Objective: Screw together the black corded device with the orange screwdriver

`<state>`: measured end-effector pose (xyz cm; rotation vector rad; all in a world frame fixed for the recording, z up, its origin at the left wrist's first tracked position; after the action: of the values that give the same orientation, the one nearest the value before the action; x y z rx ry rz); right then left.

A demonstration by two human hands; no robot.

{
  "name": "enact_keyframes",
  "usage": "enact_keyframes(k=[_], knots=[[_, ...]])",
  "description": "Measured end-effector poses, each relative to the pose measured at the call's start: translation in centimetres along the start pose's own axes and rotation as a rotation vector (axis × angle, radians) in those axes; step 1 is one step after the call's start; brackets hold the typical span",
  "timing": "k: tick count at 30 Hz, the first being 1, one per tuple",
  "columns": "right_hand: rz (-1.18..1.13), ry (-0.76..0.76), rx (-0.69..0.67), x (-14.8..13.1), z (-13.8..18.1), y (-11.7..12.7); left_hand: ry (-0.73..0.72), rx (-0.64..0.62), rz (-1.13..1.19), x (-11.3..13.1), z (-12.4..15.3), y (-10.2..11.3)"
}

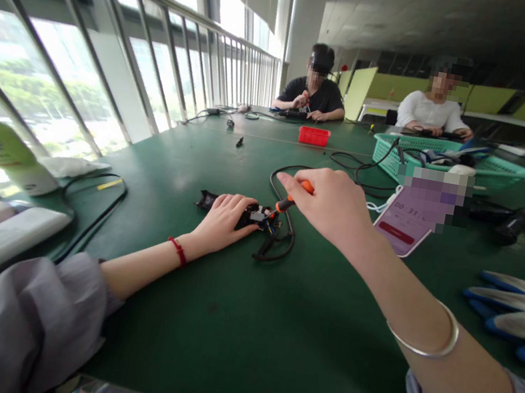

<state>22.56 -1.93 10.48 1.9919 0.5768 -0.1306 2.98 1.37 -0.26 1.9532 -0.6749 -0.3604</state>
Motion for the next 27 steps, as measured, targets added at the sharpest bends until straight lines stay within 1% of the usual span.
enact_keyframes(k=[4, 7, 10, 13, 16, 20, 23, 25, 27], knots=[[-0.024, 0.03, -0.043, -0.61, 0.4, 0.37, -0.016, -0.008, -0.003, -0.03, 0.17, -0.1], [-0.008, -0.018, -0.086, -0.56, 0.42, 0.39, -0.022, -0.009, -0.012, -0.04, 0.17, -0.14], [0.046, -0.061, -0.096, -0.24, 0.31, 0.45, -0.022, -0.018, -0.021, 0.01, 0.12, -0.1], [-0.036, -0.014, -0.099, -0.2, 0.24, 0.59, -0.023, -0.022, -0.023, 0.04, 0.11, -0.06], [-0.106, 0.004, -0.133, -0.31, 0.27, 0.73, -0.021, -0.026, -0.025, 0.05, 0.14, -0.09], [-0.003, -0.046, -0.148, -0.23, 0.31, 0.96, -0.018, -0.035, -0.03, 0.06, 0.18, -0.1], [0.007, -0.028, -0.148, -0.26, 0.27, 0.94, -0.018, -0.042, -0.028, 0.09, 0.16, -0.05], [0.004, -0.027, -0.13, -0.33, 0.25, 0.85, -0.021, -0.037, -0.031, 0.11, 0.15, -0.03], [0.056, -0.058, -0.102, -0.33, 0.26, 0.77, -0.024, -0.032, -0.033, 0.1, 0.15, -0.04]])
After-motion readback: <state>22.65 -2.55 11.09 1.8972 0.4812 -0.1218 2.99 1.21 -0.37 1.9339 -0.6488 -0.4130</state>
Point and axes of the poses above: each hand's wrist, its own z-axis away from the middle knuckle, its own y-axis out of the back of the hand, x = y × z, the point moved 2 cm from there along -z, towards the middle knuckle, and after that the axes turned 4 degrees about -y, right-handed, at the moved point
